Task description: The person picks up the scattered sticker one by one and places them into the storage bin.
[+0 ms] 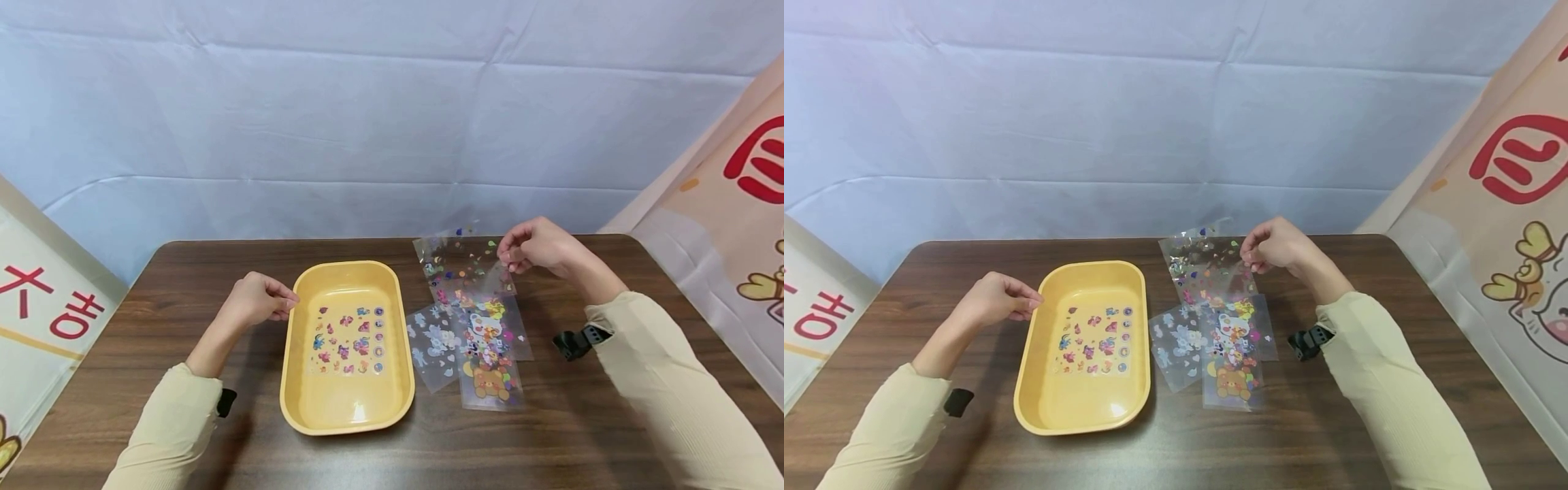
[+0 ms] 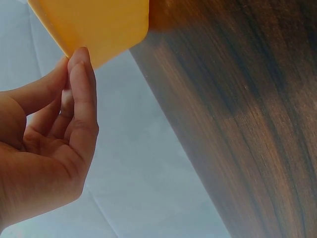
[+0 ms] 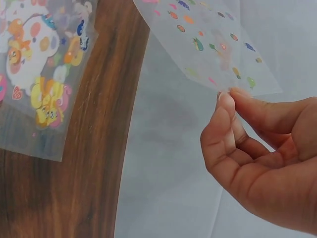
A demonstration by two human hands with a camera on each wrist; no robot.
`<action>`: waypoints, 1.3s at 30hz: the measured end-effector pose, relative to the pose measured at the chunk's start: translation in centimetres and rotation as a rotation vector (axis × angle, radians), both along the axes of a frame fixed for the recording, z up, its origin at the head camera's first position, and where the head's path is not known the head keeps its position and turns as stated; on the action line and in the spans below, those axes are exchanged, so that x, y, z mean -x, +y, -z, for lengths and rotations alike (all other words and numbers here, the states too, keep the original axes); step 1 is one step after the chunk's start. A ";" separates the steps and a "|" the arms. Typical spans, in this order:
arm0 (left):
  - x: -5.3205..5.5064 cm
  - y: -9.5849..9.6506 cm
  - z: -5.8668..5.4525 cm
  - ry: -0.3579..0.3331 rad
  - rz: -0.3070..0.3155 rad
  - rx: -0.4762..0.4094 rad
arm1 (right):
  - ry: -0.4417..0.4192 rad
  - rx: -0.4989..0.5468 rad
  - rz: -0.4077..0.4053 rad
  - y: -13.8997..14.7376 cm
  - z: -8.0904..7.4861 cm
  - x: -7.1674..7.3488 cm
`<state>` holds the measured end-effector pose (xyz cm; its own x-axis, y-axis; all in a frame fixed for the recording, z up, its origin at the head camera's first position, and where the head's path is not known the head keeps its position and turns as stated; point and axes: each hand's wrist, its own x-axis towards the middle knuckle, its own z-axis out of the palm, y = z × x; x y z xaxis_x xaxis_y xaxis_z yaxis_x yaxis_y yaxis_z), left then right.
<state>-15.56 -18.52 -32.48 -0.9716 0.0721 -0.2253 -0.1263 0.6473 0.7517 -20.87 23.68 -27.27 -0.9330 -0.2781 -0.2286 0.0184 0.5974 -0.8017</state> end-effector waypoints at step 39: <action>-0.1 0.0 0.0 -0.005 0.002 -0.003 | -0.005 0.116 -0.038 -4.3 -1.4 0.2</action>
